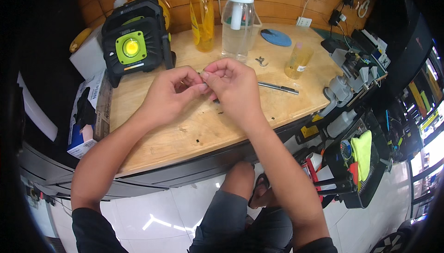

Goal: The person assembles small metal parts on a wooden workbench, using a utility knife to scrape or adjust edges. They repeatedly pick up, align, and connect small metallic components, occasionally placing them back on the table.

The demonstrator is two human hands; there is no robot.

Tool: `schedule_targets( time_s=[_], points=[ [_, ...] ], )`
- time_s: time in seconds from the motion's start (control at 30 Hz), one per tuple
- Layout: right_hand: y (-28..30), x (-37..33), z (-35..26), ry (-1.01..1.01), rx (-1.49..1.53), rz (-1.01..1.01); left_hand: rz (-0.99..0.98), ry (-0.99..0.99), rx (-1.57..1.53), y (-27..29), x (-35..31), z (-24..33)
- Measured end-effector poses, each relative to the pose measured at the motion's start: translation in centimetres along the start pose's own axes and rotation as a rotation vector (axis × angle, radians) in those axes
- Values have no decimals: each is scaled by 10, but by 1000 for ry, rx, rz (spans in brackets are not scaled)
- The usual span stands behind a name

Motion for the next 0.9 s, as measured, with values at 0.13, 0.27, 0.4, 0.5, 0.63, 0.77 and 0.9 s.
schedule_targets(
  time_s=[0.13, 0.27, 0.4, 0.5, 0.63, 0.77, 0.9],
  points=[
    [2, -12, 2, 0, 109, 71, -20, 11, -129, -2, -3, -3],
    [2, -15, 2, 65, 166, 75, -26, 16, -88, -4, -4, -5],
    [3, -17, 0, 37, 187, 108, -1, 2, -81, -1, -2, -2],
    [3, -17, -2, 1, 125, 81, 11, -53, -114, 0, 1, -2],
    [2, -19, 2, -1, 71, 54, 13, -78, -171, -3, -1, -1],
    [2, -18, 3, 3, 48, 58, -87, -33, -213, -8, 0, -6],
    [3, -19, 3, -16, 36, 73, -93, -32, -173, -6, -1, -4]
  ],
)
Point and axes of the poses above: each hand's wrist, its own x-axis towards the middle knuckle, its own y-axis out of the back of the hand, z = x × y, the point moved 7 cm from there along x, towards the middle knuckle, and after that the axes turned 4 degrees about y, right-handed, at the moved point
